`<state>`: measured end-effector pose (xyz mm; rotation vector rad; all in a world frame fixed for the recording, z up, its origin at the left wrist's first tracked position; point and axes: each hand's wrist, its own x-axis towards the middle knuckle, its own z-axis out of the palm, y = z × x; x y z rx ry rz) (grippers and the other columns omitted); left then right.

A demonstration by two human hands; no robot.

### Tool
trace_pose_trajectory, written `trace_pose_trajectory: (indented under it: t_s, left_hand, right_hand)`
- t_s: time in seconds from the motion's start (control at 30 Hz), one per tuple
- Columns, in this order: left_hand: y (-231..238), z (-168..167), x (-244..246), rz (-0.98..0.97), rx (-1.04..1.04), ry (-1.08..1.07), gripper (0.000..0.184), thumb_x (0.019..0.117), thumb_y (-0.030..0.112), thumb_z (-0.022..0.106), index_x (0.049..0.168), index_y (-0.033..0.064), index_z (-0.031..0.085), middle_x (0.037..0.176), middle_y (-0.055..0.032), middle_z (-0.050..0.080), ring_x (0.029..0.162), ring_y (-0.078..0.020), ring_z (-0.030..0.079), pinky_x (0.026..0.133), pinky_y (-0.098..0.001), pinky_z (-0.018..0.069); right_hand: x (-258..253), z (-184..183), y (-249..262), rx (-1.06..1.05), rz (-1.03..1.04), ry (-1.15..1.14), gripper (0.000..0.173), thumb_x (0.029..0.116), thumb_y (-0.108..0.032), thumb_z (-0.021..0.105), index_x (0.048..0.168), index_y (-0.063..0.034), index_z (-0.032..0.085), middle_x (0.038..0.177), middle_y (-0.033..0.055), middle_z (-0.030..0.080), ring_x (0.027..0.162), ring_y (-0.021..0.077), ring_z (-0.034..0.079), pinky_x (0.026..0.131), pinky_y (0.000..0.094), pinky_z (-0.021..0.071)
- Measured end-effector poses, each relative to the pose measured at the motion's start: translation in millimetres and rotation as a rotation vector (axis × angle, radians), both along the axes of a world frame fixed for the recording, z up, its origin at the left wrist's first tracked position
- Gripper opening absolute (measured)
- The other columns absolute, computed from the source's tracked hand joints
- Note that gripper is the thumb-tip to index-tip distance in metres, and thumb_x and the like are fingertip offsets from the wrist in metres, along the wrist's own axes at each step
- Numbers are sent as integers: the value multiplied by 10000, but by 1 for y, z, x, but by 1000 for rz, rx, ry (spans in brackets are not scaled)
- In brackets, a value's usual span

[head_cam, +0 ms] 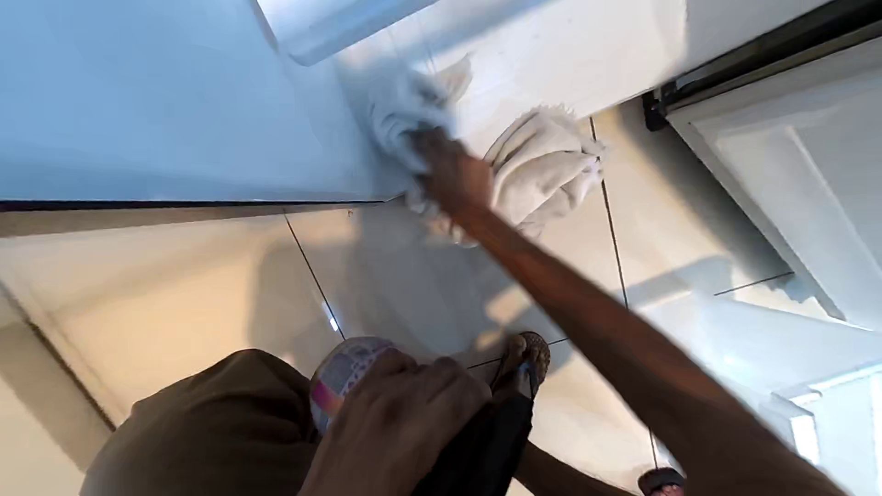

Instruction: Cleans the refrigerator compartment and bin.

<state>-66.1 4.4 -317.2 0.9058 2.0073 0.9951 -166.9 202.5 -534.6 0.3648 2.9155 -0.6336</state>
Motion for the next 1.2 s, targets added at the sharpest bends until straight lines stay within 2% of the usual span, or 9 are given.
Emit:
trace_pose_trajectory:
  t_s: [0.07, 0.17, 0.33, 0.5, 0.63, 0.77, 0.9, 1.07, 1.2]
  left_hand:
    - [-12, 9, 5, -7, -3, -51, 282, 1000, 336, 662, 1120, 86, 708, 1036, -99, 744, 925, -224, 699, 846, -426, 505]
    - [-21, 11, 6, -18, 10, -80, 273, 994, 315, 680, 1118, 75, 719, 1062, -107, 754, 963, -220, 698, 858, -405, 496]
    - [-13, 15, 5, -67, 2, 44, 257, 1007, 332, 630, 1088, 101, 708, 1061, -97, 753, 919, -231, 700, 816, -421, 486]
    - [-15, 7, 6, -65, -5, 55, 299, 1008, 386, 628, 1087, 108, 703, 1053, -91, 749, 916, -221, 697, 805, -413, 483]
    - [-7, 12, 8, -86, 12, 86, 204, 1042, 253, 565, 1070, 100, 697, 1066, -106, 754, 924, -241, 710, 811, -430, 492]
    - [-9, 11, 8, -68, 10, 54, 340, 999, 420, 637, 1101, 102, 701, 1048, -99, 745, 892, -239, 699, 808, -436, 496]
    - [-2, 22, 13, -126, 7, 114, 181, 1045, 129, 523, 1054, 104, 702, 1038, -96, 754, 907, -233, 705, 799, -416, 483]
    - [-16, 9, 13, -113, -7, 30, 221, 1035, 285, 587, 1084, 102, 702, 1083, -94, 757, 967, -225, 708, 838, -422, 488]
    - [-4, 17, 12, -185, -21, 94, 197, 1046, 94, 489, 1038, 99, 686, 1029, -98, 756, 933, -235, 718, 814, -429, 489]
  right_hand:
    - [-2, 10, 75, 39, -163, -114, 544, 983, -324, 598, 1503, -183, 521, 1442, 200, 583, 1075, 467, 676, 774, 683, 524]
    - [-1, 2, 131, 164, -491, -52, 511, 1002, -417, 544, 1416, -118, 555, 1429, 171, 566, 1161, 393, 648, 865, 633, 517]
    - [19, -14, -18, -12, -349, 68, 415, 940, -330, 668, 1296, -117, 658, 1300, 126, 670, 963, 348, 724, 699, 585, 578]
    - [6, 1, 36, -16, -453, -43, 456, 929, -373, 653, 1321, -141, 632, 1303, 111, 655, 1044, 335, 693, 769, 595, 539]
    - [4, 6, -1, -65, -302, -83, 446, 892, -342, 705, 1290, -146, 657, 1286, 97, 675, 981, 344, 714, 708, 620, 548]
    - [10, 7, 7, -66, -380, -85, 477, 870, -339, 702, 1308, -155, 657, 1274, 102, 679, 1021, 338, 702, 767, 612, 544]
    - [7, 6, 1, -112, -188, -94, 491, 907, -409, 695, 1333, -166, 663, 1334, 88, 678, 1085, 349, 700, 801, 650, 535]
    - [-10, -8, 115, 103, -652, -4, 575, 969, -534, 571, 1419, -176, 580, 1368, 105, 630, 1150, 319, 664, 870, 579, 533]
    - [15, -36, -10, 161, -446, 217, 503, 978, -387, 602, 1388, -96, 626, 1322, 210, 625, 1085, 373, 661, 805, 509, 568]
